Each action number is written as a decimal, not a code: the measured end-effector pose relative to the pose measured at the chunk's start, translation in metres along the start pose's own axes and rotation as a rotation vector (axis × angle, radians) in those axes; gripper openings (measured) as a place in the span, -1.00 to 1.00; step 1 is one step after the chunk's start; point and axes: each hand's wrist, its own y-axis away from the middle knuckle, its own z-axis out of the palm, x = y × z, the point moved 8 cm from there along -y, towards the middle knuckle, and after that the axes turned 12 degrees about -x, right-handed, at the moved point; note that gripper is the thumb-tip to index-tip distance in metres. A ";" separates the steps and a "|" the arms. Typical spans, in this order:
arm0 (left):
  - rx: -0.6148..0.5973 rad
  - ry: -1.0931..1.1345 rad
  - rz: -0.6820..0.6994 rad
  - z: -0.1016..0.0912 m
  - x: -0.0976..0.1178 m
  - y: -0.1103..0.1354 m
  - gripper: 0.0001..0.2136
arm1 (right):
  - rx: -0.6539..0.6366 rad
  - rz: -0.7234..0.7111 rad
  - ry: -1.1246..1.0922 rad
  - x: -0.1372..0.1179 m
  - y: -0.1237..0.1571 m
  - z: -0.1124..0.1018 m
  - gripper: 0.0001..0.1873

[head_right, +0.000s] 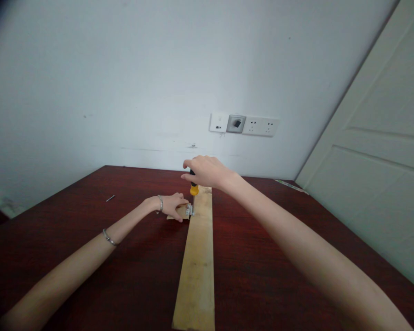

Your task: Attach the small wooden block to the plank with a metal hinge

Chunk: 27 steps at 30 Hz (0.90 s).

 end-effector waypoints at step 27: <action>-0.014 -0.019 -0.016 0.000 0.003 0.002 -0.30 | -0.008 -0.019 0.013 -0.002 -0.001 0.001 -0.53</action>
